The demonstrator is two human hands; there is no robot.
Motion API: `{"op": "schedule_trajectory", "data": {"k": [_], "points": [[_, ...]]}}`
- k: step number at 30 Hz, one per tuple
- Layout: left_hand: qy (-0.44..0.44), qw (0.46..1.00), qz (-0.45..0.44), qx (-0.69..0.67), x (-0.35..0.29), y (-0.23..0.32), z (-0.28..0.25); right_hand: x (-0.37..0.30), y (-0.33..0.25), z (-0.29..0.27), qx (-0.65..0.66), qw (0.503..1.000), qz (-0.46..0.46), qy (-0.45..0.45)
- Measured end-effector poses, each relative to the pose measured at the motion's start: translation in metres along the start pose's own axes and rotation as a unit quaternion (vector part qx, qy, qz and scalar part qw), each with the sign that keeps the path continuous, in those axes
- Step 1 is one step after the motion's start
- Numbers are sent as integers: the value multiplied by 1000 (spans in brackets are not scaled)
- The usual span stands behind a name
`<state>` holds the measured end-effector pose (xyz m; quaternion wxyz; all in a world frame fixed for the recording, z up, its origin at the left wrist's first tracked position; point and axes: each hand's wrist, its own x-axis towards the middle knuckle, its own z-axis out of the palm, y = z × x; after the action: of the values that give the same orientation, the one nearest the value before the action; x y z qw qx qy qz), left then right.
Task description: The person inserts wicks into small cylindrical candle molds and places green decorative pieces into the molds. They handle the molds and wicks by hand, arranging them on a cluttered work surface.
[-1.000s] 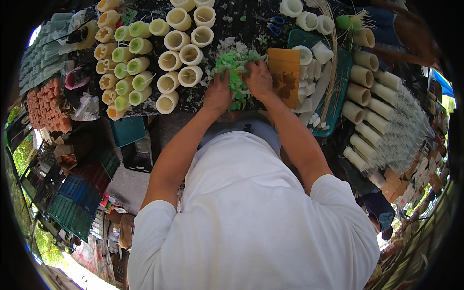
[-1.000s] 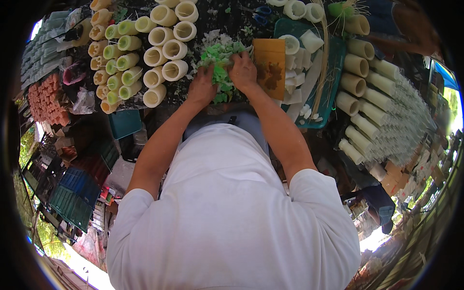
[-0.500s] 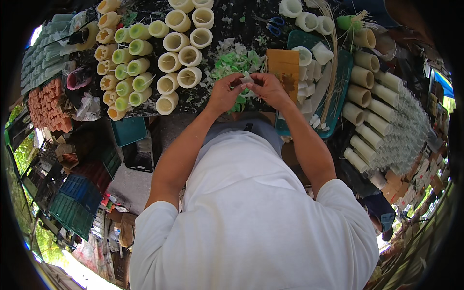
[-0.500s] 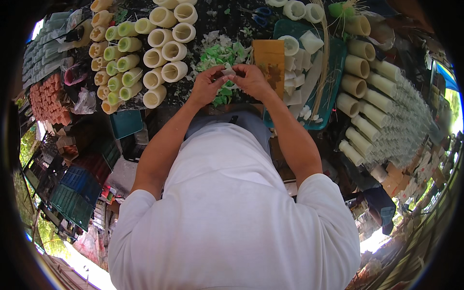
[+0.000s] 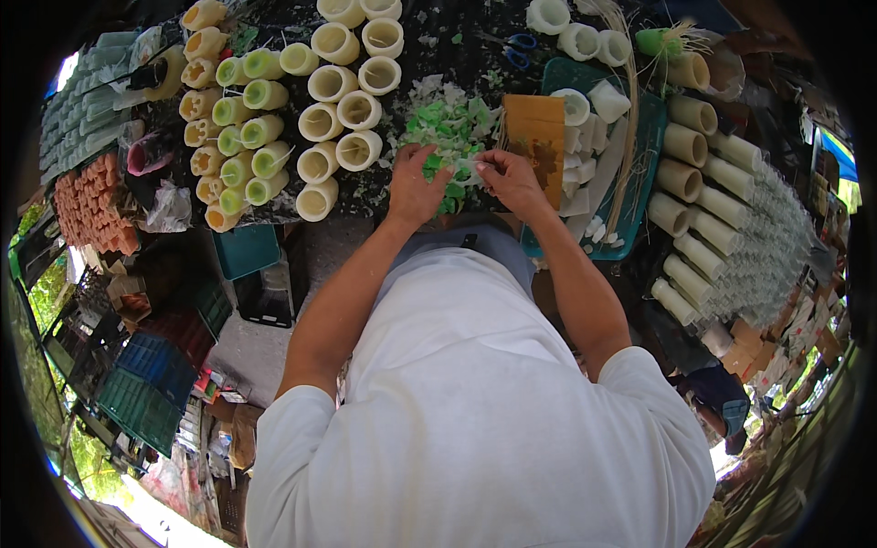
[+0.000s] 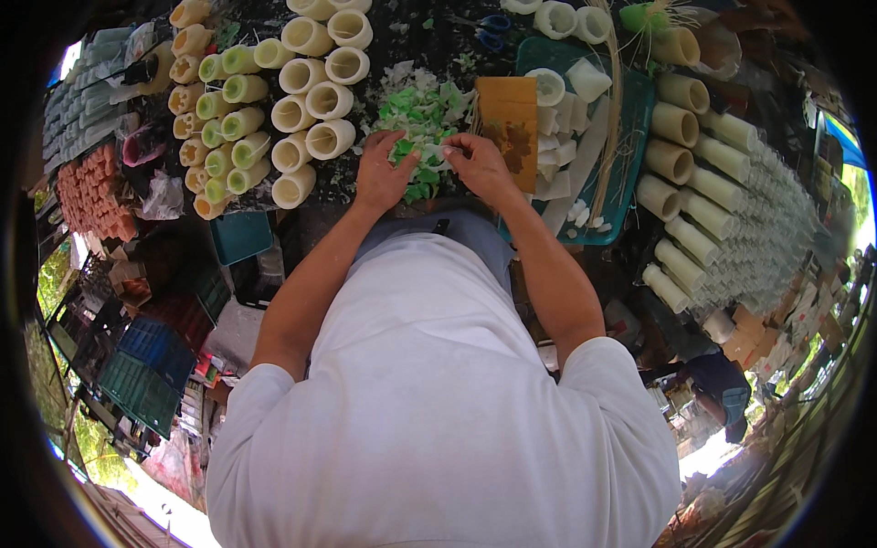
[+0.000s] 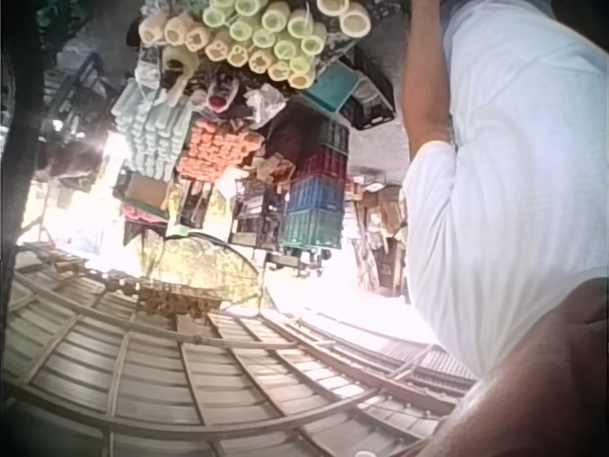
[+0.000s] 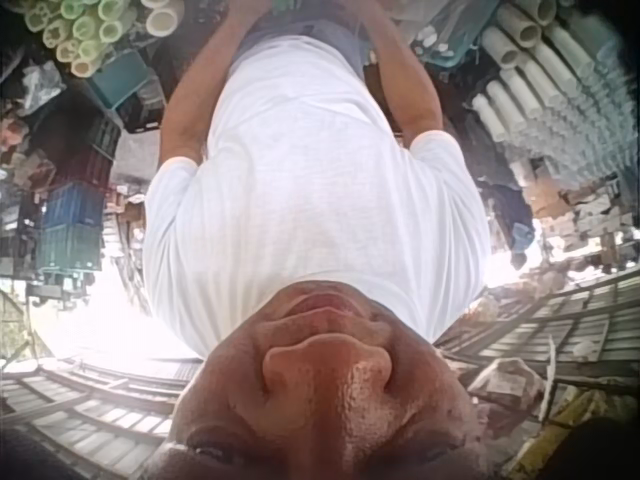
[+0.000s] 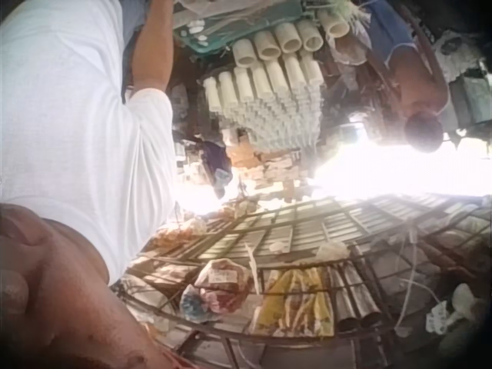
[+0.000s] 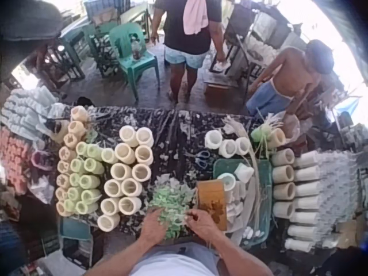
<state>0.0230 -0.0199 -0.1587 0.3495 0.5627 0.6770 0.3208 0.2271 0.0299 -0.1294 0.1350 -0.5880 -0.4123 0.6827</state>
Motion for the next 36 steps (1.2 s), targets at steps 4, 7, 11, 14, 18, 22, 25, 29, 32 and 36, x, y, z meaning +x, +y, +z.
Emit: {"op": "schedule_trajectory", "data": {"k": [4, 7, 11, 14, 18, 22, 25, 29, 32, 36], "points": [[-125, 953, -158, -227, -5, 7, -6, -12, -15, 15, -12, 998, -1, -58], [-176, 834, -271, -448, -10, -8, -7, -8, -4, 18, 88, 991, 13, -99], [-167, 800, -283, -502, -13, -15, -15, -3, 5, 9, 283, 952, 19, -113], [-142, 785, -311, -516, -9, -6, -26, 13, -2, -13, 352, 931, 12, -98], [-196, 868, -278, -362, -5, -16, -23, 65, -12, -9, -114, 991, -67, 35], [-171, 959, -189, -123, 8, 10, -25, 95, 6, -1, -396, 866, -287, 107], [-131, 977, -150, -73, 5, 6, -19, 93, 14, 4, -383, 866, -296, 123], [-105, 973, -163, -126, 3, 13, -15, 66, 3, -3, -181, 976, -122, 14], [-69, 953, -200, -216, 3, 16, -6, 37, -9, -5, 31, 995, -38, -92], [-106, 985, -128, -51, 8, 17, -10, 39, -8, -10, 180, 982, 25, -51]]}}
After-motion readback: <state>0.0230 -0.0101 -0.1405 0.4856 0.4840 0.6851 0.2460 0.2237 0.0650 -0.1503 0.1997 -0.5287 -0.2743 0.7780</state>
